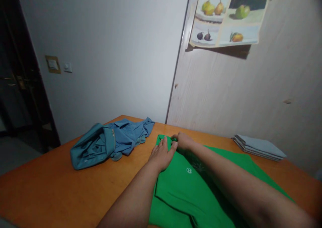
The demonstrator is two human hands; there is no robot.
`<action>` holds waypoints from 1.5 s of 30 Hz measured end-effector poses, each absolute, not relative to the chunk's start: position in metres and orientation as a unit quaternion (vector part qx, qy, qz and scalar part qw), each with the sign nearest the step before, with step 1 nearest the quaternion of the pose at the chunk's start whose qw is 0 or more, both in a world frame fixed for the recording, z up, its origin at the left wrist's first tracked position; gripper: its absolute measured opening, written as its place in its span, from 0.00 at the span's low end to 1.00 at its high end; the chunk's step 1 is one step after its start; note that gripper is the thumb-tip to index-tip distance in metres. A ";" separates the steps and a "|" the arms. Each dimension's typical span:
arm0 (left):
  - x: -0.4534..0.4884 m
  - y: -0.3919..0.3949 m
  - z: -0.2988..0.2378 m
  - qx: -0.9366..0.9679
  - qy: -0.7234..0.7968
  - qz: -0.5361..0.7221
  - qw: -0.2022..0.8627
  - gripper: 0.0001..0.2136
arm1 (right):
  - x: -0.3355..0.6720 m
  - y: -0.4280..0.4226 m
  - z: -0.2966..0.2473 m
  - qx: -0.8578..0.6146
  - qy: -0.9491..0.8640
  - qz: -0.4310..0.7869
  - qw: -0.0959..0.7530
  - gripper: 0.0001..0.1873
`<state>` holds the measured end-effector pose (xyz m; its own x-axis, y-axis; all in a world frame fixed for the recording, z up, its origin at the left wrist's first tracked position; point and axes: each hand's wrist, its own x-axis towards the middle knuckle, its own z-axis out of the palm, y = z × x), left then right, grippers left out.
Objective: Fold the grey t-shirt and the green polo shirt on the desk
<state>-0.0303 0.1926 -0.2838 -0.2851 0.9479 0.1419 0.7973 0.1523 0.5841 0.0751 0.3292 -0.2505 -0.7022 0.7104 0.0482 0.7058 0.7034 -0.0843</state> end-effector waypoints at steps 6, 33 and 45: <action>-0.030 0.194 -0.286 0.581 0.742 0.305 0.140 0.47 | 0.055 0.330 -0.255 -0.353 -0.935 0.035 0.027 0.25; -0.032 0.193 -0.279 0.620 0.751 0.209 0.086 0.40 | 0.126 0.331 -0.253 -0.431 -0.888 0.125 0.102 0.17; -0.037 0.195 -0.282 0.658 0.736 0.159 0.030 0.38 | 0.242 0.310 -0.258 -0.495 -0.857 0.098 0.101 0.16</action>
